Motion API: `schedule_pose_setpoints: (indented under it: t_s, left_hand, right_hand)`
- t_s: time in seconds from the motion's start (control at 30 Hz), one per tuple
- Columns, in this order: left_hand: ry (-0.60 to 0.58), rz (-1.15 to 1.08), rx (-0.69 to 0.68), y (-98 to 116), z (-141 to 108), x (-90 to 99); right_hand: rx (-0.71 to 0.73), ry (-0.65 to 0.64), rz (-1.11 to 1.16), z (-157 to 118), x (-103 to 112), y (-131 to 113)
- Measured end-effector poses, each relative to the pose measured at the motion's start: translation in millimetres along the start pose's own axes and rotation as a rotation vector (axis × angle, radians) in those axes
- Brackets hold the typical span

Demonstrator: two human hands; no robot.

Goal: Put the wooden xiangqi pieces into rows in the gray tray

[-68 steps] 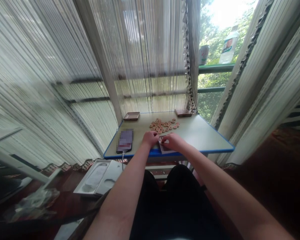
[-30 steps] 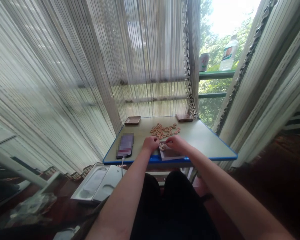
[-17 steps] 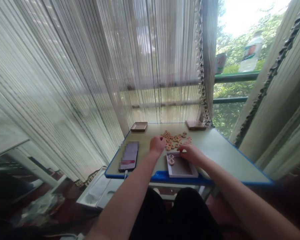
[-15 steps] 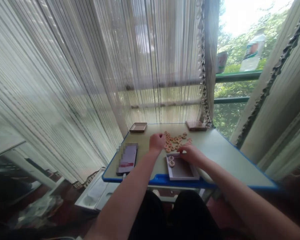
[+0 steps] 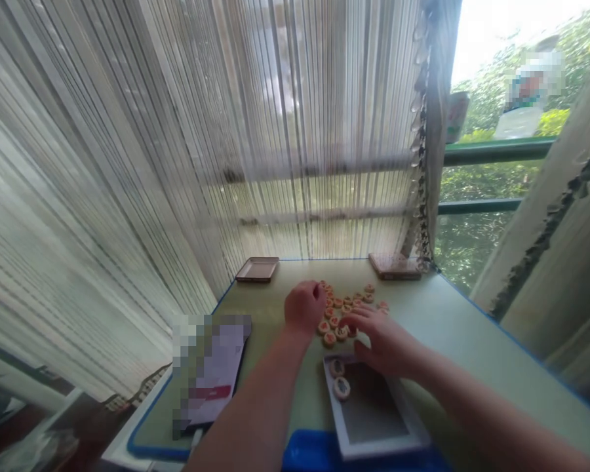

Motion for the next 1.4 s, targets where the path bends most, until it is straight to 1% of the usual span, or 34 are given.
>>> schedule_pose_setpoints:
  t_s: [0.17, 0.33, 0.63, 0.83, 1.1, 1.3, 1.4]
  left_hand:
    - [-0.063, 0.07, -0.013, 2.6, 7.9, -7.7]
    - [-0.142, 0.086, -0.036, 5.0, 5.9, -13.1]
    - [-0.135, 0.099, -0.074, 4.5, -1.2, -12.8]
    - [-0.15, 0.084, -0.088, 6.1, -2.4, -13.9]
    - [-0.183, 0.044, -0.094, 6.5, -1.9, -17.5]
    - [-0.194, 0.135, -0.094, 8.4, -3.2, -16.6]
    - [-0.196, 0.141, -0.105, 9.8, -3.6, -15.9]
  right_hand:
    - [0.081, -0.108, 0.009, -7.5, -1.5, -1.1]
    - [0.107, -0.177, -0.069, -9.0, -6.8, -4.1]
    - [0.147, -0.155, -0.106, -5.4, -12.0, -11.5]
    - [0.156, -0.184, -0.107, -4.3, -12.0, -13.7]
    - [0.144, -0.191, -0.085, -3.6, -16.1, -13.0]
    - [0.156, -0.208, -0.065, -4.7, -15.6, -15.5]
    - [0.159, -0.192, -0.055, -5.3, -14.1, -16.3]
Point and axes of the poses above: each hand's wrist, its own z-axis towards the middle knuckle, its own x-axis out of the back of the hand, y = z × x, the point moved 3 cm from there along z, towards the middle knuckle, and after that the axes turned 12 degrees about -y, right-handed, at the moved point
